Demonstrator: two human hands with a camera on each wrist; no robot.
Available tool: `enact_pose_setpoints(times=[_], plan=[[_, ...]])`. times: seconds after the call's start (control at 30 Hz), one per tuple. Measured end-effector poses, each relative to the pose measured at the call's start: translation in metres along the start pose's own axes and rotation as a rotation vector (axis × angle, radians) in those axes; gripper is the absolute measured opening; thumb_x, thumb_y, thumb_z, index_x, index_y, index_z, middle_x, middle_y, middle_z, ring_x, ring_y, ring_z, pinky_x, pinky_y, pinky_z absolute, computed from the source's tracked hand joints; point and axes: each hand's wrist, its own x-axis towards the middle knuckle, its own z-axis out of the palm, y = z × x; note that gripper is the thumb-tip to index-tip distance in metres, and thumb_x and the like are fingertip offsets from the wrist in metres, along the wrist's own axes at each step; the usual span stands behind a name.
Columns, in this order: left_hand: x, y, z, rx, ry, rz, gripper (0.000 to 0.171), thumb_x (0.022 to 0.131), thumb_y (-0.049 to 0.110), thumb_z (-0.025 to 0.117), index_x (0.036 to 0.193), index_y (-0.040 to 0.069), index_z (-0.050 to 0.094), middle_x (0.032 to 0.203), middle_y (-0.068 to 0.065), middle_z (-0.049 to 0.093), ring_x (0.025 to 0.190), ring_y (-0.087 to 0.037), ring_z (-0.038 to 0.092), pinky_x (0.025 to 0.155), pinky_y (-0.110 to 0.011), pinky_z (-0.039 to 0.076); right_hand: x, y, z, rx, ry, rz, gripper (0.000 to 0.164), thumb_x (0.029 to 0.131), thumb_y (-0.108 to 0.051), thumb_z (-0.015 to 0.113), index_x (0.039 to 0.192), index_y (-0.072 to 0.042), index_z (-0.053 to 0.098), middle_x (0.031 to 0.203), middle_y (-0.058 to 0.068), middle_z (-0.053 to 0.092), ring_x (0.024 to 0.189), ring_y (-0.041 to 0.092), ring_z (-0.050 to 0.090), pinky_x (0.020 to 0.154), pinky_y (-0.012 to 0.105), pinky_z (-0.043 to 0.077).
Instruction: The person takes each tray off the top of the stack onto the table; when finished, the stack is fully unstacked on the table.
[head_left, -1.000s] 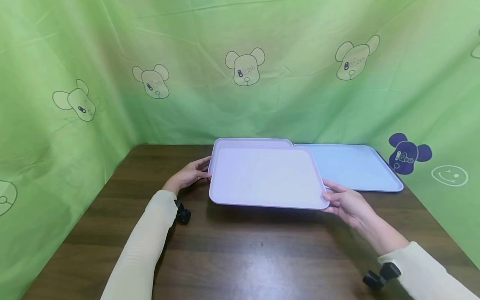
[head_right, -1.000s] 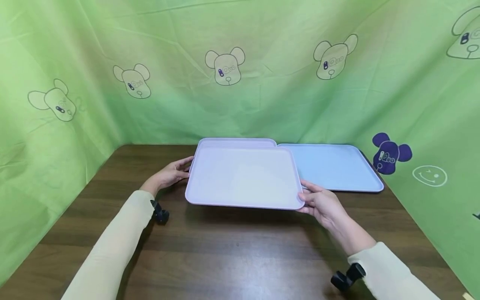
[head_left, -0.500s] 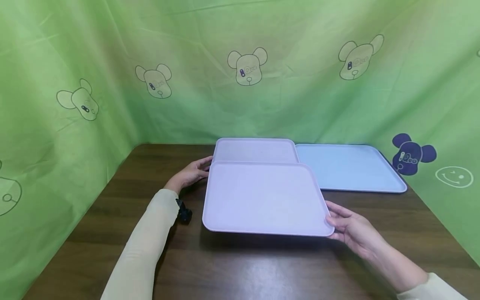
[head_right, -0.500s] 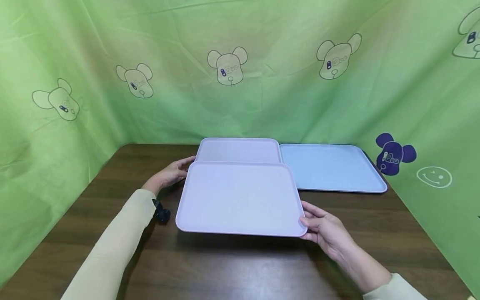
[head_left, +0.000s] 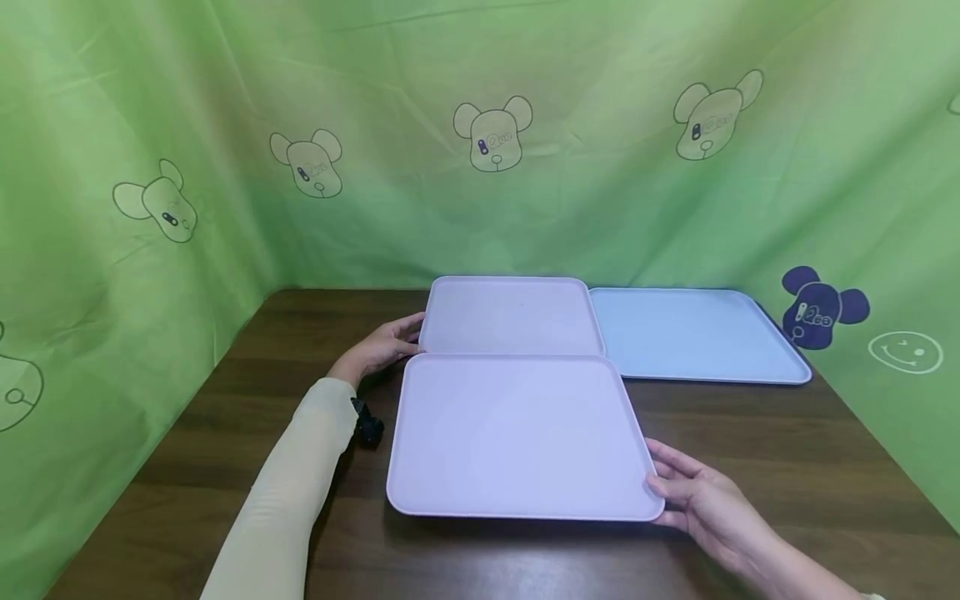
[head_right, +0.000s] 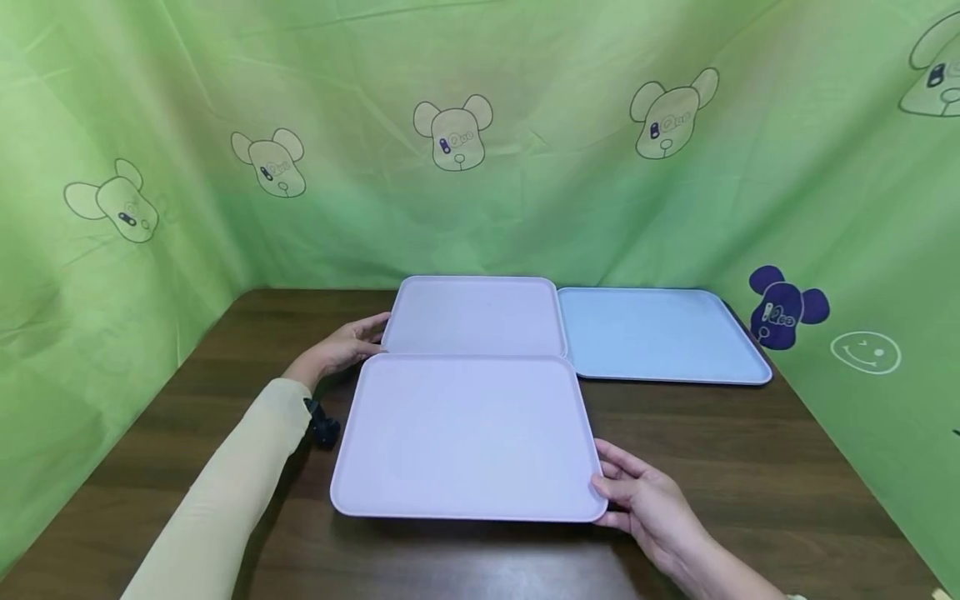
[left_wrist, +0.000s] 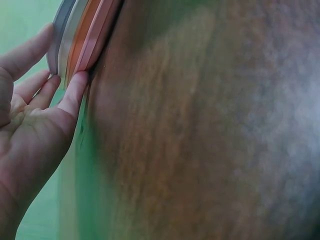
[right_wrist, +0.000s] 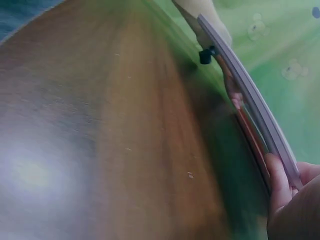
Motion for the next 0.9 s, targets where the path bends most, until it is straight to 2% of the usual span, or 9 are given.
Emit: enact_pose_setpoints(times=[0.13,0.37,0.47,0.6,0.7,0.9], plan=[[0.000,0.000,0.000,0.000,0.000,0.006,0.077,0.091,-0.011,0.057,0.156,0.009,0.020,0.158,-0.013,0.022,0.144,-0.027,0.022,0.109,-0.041,0.033,-0.005,0.008,0.002,-0.002,-0.007,0.004,0.041,0.094,0.000,0.058,0.127,-0.025,0.058,0.109,-0.001,0.065,0.092,0.019,0.065,0.074,0.038,0.057],[0.001,-0.003,0.000,-0.006,0.020,-0.012,0.076,0.092,-0.010,0.056,0.156,0.009,0.019,0.158,-0.012,0.021,0.144,-0.027,0.022,0.108,-0.041,0.035,-0.008,0.015,0.002,-0.007,-0.005,0.015,0.040,0.094,-0.003,0.060,0.123,-0.030,0.058,0.111,-0.001,0.065,0.094,0.020,0.065,0.077,0.038,0.056],[0.002,-0.003,0.000,-0.006,0.031,-0.024,0.076,0.092,-0.009,0.058,0.155,0.009,0.020,0.159,-0.012,0.021,0.143,-0.027,0.022,0.109,-0.041,0.034,-0.008,0.017,0.003,-0.012,0.016,0.021,0.046,0.093,-0.003,0.062,0.133,-0.024,0.055,0.111,-0.001,0.065,0.095,0.020,0.064,0.077,0.039,0.056],[0.003,-0.004,0.001,-0.014,0.033,-0.034,0.077,0.091,-0.010,0.058,0.155,0.009,0.020,0.159,-0.012,0.021,0.143,-0.028,0.023,0.109,-0.042,0.033,-0.007,0.018,0.005,-0.031,0.053,0.039,0.063,0.092,-0.003,0.063,0.149,-0.008,0.037,0.109,0.001,0.064,0.094,0.021,0.064,0.076,0.040,0.056],[0.003,-0.003,0.001,-0.013,0.034,-0.039,0.078,0.091,-0.010,0.059,0.156,0.010,0.021,0.158,-0.012,0.021,0.143,-0.028,0.022,0.110,-0.043,0.033,-0.008,0.018,0.008,-0.052,0.084,0.051,0.072,0.091,-0.002,0.063,0.152,0.001,0.024,0.109,0.003,0.064,0.092,0.022,0.065,0.075,0.040,0.056],[0.004,-0.002,0.000,-0.007,0.038,-0.041,0.077,0.091,-0.009,0.059,0.156,0.010,0.021,0.159,-0.011,0.021,0.144,-0.028,0.021,0.110,-0.042,0.032,-0.008,0.018,0.013,-0.062,0.120,0.053,0.073,0.092,0.001,0.060,0.152,0.005,0.018,0.107,0.004,0.064,0.090,0.022,0.065,0.073,0.039,0.057]])
